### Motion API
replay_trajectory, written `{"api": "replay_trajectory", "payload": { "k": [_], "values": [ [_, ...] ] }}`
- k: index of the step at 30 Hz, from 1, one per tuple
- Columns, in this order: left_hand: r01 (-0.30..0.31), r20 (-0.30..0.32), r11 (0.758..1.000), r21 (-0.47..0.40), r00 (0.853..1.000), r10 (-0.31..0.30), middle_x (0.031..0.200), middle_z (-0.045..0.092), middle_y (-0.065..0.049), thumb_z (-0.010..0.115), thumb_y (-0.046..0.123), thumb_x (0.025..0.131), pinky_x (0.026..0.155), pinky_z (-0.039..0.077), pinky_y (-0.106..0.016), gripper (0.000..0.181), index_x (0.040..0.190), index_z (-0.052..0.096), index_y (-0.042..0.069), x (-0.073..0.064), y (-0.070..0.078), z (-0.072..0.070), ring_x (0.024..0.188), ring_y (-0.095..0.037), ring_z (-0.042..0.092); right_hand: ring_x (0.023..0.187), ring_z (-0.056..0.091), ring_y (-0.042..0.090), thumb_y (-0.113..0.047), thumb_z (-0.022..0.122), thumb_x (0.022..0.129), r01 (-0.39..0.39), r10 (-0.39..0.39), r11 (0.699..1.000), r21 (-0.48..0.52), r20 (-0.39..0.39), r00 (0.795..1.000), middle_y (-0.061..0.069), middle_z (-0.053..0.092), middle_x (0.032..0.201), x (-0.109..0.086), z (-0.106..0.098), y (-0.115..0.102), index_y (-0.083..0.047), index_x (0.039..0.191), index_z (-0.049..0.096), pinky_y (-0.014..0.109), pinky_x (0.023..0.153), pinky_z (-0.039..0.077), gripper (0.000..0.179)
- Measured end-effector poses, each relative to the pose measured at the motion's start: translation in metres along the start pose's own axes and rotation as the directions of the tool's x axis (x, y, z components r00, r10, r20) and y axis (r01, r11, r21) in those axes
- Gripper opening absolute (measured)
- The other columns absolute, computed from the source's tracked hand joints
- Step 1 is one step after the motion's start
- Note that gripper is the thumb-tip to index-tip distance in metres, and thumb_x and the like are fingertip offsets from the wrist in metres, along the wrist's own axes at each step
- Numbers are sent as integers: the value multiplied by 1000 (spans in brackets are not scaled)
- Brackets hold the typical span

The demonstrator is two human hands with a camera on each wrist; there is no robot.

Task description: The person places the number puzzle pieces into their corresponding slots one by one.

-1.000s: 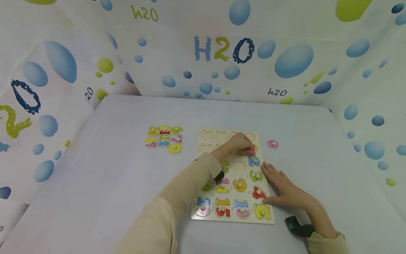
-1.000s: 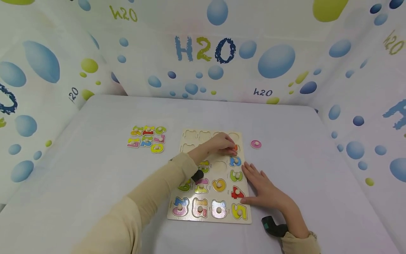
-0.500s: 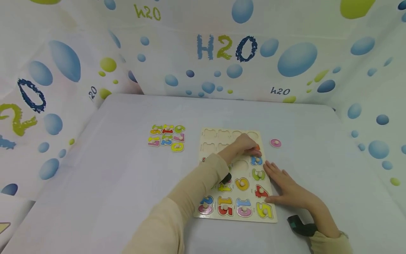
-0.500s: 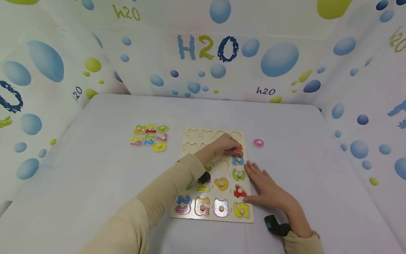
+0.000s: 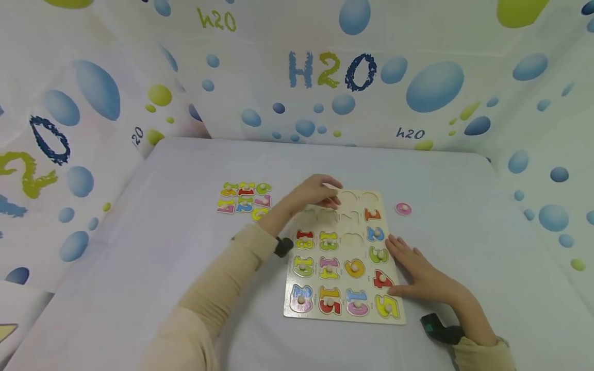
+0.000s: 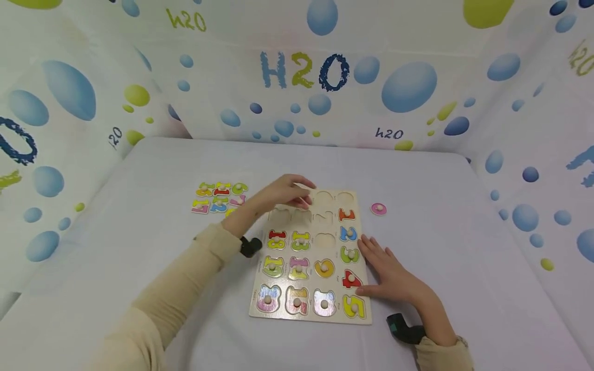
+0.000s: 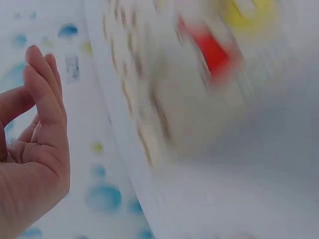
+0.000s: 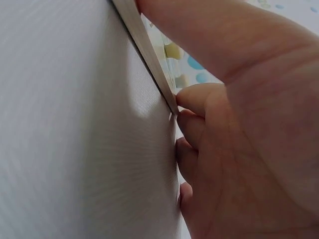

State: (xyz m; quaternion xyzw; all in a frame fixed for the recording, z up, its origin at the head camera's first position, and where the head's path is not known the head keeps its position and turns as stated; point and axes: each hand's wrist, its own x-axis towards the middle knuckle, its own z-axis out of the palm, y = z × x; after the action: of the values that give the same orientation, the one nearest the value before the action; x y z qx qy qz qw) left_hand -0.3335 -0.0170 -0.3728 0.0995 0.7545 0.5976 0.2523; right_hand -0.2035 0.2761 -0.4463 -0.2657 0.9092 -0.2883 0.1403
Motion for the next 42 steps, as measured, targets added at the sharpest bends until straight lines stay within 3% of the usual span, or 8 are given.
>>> {"api": "replay_trajectory", "payload": {
  "k": [5, 8, 13, 17, 22, 30, 36, 42],
  "values": [
    [82, -165, 993, 88, 984, -67, 90, 62, -17, 50, 8, 97, 82, 50, -37, 31, 125, 52, -5, -19, -27, -75, 73, -18, 62, 139, 2, 33, -50, 75, 73, 5, -5, 1000, 7, -7, 1000, 16, 13, 153, -2, 1, 0, -3, 148, 18, 55, 106, 2, 105],
    [149, -225, 975, 166, 968, -110, 90, 59, -14, 51, 12, 97, 78, 50, -33, 30, 122, 53, -4, -32, -43, -107, 73, -18, 58, 139, 2, 33, -50, 74, 73, 7, -7, 1000, -2, -10, 1000, 15, 13, 153, -2, 1, 1, -3, 148, 18, 55, 106, 2, 105],
    [222, -111, 950, 222, 973, -201, 82, 61, -9, 58, 13, 94, 68, 50, -25, 28, 114, 54, -6, -51, -57, -125, 68, -15, 58, 139, 2, 33, -51, 73, 73, -5, 5, 1000, -11, -3, 1000, 14, 12, 154, -2, -2, 2, -5, 149, 18, 54, 107, 2, 105],
    [231, -37, 940, 251, 973, -229, 74, 64, -7, 60, 8, 90, 63, 50, -23, 25, 108, 55, -9, -60, -62, -122, 64, -12, 61, 139, 2, 32, -52, 73, 73, -11, 11, 1000, -10, -2, 1000, 14, 12, 154, -1, -3, 1, -5, 149, 18, 53, 107, 2, 105],
    [243, -58, 927, 287, 970, -236, 74, 64, -7, 59, 6, 91, 60, 49, -20, 21, 106, 55, -9, -66, -66, -119, 63, -11, 62, 139, 2, 32, -52, 74, 72, -14, 14, 1000, -12, 2, 1000, 14, 11, 154, 0, -3, 1, -4, 149, 17, 54, 107, 2, 107],
    [226, -80, 941, 254, 974, -212, 75, 66, -6, 63, 10, 89, 65, 50, -22, 22, 104, 59, -6, -69, -65, -107, 67, -11, 64, 140, 1, 31, -53, 74, 71, -23, 23, 999, -29, 4, 1000, 14, 12, 154, 0, -1, 3, -5, 149, 17, 54, 107, 2, 107],
    [151, 1, 983, 101, 988, -151, 82, 67, -13, 64, 10, 89, 73, 52, -31, 21, 105, 60, -4, -48, -46, -55, 72, -19, 67, 139, 2, 32, -52, 74, 72, -22, 22, 1000, -16, 2, 1000, 14, 12, 154, -2, -3, 2, -4, 149, 17, 54, 107, 2, 107],
    [104, 182, 993, 61, 977, -114, 79, 68, -14, 62, 8, 90, 68, 53, -28, 17, 102, 61, -5, -14, -37, 7, 68, -19, 67, 140, 2, 31, -52, 74, 72, -19, 19, 1000, -12, 1, 1000, 14, 12, 154, -1, -2, 2, -4, 149, 18, 54, 107, 2, 106]
  ]
}}
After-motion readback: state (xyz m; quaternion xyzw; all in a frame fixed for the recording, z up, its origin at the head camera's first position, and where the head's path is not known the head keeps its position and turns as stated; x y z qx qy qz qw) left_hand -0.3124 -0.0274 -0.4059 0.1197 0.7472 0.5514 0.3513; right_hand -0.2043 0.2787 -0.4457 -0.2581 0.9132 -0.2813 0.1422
